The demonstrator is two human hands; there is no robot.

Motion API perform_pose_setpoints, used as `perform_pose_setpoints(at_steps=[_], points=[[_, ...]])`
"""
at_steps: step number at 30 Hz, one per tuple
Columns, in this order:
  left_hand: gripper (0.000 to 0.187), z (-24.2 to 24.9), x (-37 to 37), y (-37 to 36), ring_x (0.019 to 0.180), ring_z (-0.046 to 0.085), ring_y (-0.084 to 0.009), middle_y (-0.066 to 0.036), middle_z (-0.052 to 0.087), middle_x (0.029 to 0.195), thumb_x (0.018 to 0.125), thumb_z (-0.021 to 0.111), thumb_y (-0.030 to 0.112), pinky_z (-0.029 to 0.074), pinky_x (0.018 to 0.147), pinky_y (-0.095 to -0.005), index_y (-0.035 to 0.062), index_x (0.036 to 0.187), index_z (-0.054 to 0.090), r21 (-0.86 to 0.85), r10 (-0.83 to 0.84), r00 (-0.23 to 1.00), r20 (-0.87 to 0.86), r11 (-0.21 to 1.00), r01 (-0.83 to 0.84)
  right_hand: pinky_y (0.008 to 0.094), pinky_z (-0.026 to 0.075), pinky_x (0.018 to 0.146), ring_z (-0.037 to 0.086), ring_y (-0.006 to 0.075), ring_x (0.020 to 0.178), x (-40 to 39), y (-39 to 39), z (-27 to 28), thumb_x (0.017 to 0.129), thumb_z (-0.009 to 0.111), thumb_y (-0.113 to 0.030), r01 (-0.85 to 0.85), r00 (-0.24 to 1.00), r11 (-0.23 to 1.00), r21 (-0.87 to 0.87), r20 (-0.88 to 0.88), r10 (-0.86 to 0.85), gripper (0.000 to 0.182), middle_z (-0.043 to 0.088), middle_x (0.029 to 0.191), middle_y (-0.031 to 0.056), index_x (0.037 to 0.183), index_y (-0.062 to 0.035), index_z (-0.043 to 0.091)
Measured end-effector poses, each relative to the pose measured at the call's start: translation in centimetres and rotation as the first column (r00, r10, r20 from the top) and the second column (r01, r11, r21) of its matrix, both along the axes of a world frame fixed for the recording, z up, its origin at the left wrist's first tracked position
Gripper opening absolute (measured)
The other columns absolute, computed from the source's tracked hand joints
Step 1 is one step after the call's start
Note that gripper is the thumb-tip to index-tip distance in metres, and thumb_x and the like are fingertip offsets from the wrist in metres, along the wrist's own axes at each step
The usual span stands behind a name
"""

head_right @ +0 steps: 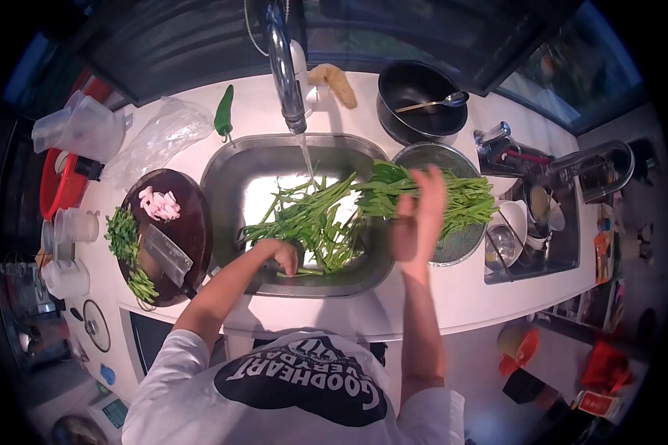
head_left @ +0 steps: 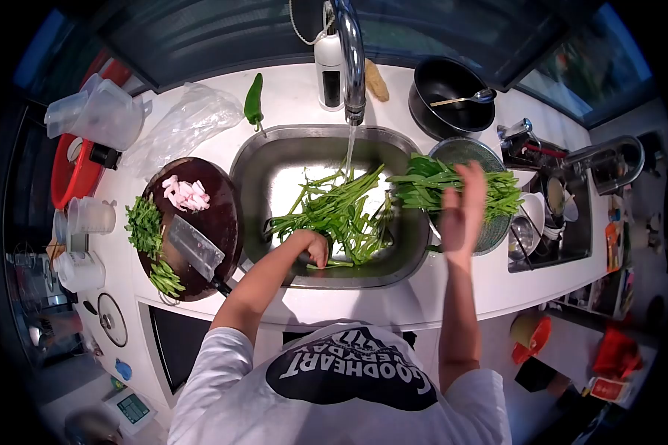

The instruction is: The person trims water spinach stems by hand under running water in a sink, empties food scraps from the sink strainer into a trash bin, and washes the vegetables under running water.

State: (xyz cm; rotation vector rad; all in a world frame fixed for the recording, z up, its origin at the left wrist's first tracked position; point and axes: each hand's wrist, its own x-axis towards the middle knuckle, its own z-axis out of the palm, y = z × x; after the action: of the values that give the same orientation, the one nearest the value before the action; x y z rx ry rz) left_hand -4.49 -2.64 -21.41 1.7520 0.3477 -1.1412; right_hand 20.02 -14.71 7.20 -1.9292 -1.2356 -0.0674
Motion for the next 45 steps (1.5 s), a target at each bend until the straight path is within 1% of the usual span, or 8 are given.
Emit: perform_pose_setpoints(at_steps=[3, 7, 15, 20, 23, 26, 33, 45], points=[[0.024, 2.2, 1.0, 1.0, 0.085, 0.06, -0.0285, -0.014, 0.064, 0.093, 0.07, 0.071, 0.023, 0.049, 0.074, -0.039, 0.0096, 0.09, 0.069, 0.348, 0.174, 0.936, 0.306, 0.895, -0.28, 0.0431, 0.037, 0.098, 0.044, 0.0409, 0.118, -3.4, 2.5, -2.7, 0.081, 0.047, 0.002, -0.263, 0.963, 0.964, -0.024, -0.071, 0.261, 0.031, 0.043, 0.127, 0.0256, 0.111, 0.0029, 0.052], [0.028, 0.8, 3.5, 2.0, 0.096, 0.055, -0.0325, -0.015, 0.057, 0.099, 0.071, 0.068, 0.021, 0.048, 0.079, -0.0409, 0.0052, 0.093, 0.059, 0.545, 0.28, 0.624, 0.73, 0.313, -0.778, 0.0378, 0.047, 0.074, 0.059, 0.0329, 0.083, -6.4, 5.7, -10.6, 0.08, 0.051, 0.002, -0.413, 0.897, 0.907, -0.083, -0.209, 0.389, 0.02, 0.059, 0.098, 0.0177, 0.099, -0.0004, 0.056], [0.035, 0.4, 4.7, 2.3, 0.09, 0.061, -0.0314, -0.018, 0.061, 0.094, 0.072, 0.067, 0.022, 0.047, 0.079, -0.0437, 0.0089, 0.102, 0.054, 0.578, 0.515, 0.74, 0.432, 0.472, -0.666, 0.0401, 0.05, 0.067, 0.064, 0.034, 0.072, -2.2, 12.1, -40.2, 0.077, 0.065, -0.035, 0.054, 0.846, 0.843, -0.535, -0.424, -0.323, 0.049, 0.064, 0.079, 0.0217, 0.095, 0.0097, 0.057], [0.029, 2.8, 3.1, 4.2, 0.097, 0.061, -0.032, -0.019, 0.063, 0.103, 0.075, 0.058, 0.021, 0.05, 0.083, -0.041, 0.0109, 0.1, 0.068, 0.546, 0.226, 0.97, 0.087, 0.804, -0.236, 0.0433, 0.048, 0.082, 0.061, 0.0385, 0.091, -3.1, 12.3, -36.8, 0.078, 0.061, -0.041, 0.028, 0.942, 0.754, -0.656, -0.235, -0.239, 0.054, 0.061, 0.095, 0.0285, 0.101, 0.007, 0.059], [0.035, 5.3, 1.1, 5.1, 0.099, 0.06, -0.0318, -0.02, 0.06, 0.11, 0.074, 0.06, 0.016, 0.049, 0.084, -0.0409, 0.0082, 0.108, 0.062, 0.571, 0.748, 0.652, 0.123, 0.484, -0.663, 0.0457, 0.048, 0.076, 0.061, 0.0407, 0.086, -3.9, 12.2, -32.8, 0.08, 0.059, -0.037, 0.019, 0.964, 0.774, -0.633, -0.194, -0.183, 0.043, 0.063, 0.089, 0.0262, 0.092, 0.0035, 0.063], [0.047, 2.9, -0.2, 4.8, 0.104, 0.058, -0.0268, -0.017, 0.058, 0.116, 0.075, 0.063, 0.016, 0.046, 0.089, -0.0366, 0.0111, 0.121, 0.053, 0.529, 0.587, 0.644, 0.491, 0.386, -0.756, 0.0423, 0.048, 0.06, 0.063, 0.0351, 0.067, -4.3, 11.9, -28.3, 0.083, 0.058, -0.036, 0.008, 0.995, 0.852, -0.524, -0.078, -0.057, 0.039, 0.064, 0.072, 0.0195, 0.078, 0.0025, 0.064], [0.031, 13.2, 4.5, 4.2, 0.09, 0.054, -0.0128, -0.007, 0.06, 0.103, 0.095, 0.046, 0.02, 0.042, 0.084, -0.0265, -0.001, 0.118, 0.051, -0.351, 0.759, 0.0, 0.652, 0.301, -0.887, 0.028, 0.043, 0.051, 0.055, 0.0107, 0.052, -4.8, 13.2, -13.7, 0.085, 0.061, -0.035, -0.448, 0.743, 0.845, -0.29, -0.647, 0.171, 0.039, 0.057, 0.056, 0.0073, 0.077, 0.0029, 0.065], [0.027, 12.0, 2.7, 3.7, 0.064, 0.054, -0.0337, -0.016, 0.054, 0.068, 0.096, 0.043, 0.026, 0.044, 0.062, -0.0369, 0.0001, 0.09, 0.049, 0.0, 0.492, 0.218, 0.843, 0.406, -0.914, 0.028, 0.04, 0.054, 0.049, 0.0093, 0.056, -1.1, 11.0, 0.4, 0.088, 0.057, -0.027, -0.275, 0.871, 0.959, -0.074, -0.441, 0.216, 0.029, 0.056, 0.06, 0.0027, 0.085, 0.0012, 0.065]])
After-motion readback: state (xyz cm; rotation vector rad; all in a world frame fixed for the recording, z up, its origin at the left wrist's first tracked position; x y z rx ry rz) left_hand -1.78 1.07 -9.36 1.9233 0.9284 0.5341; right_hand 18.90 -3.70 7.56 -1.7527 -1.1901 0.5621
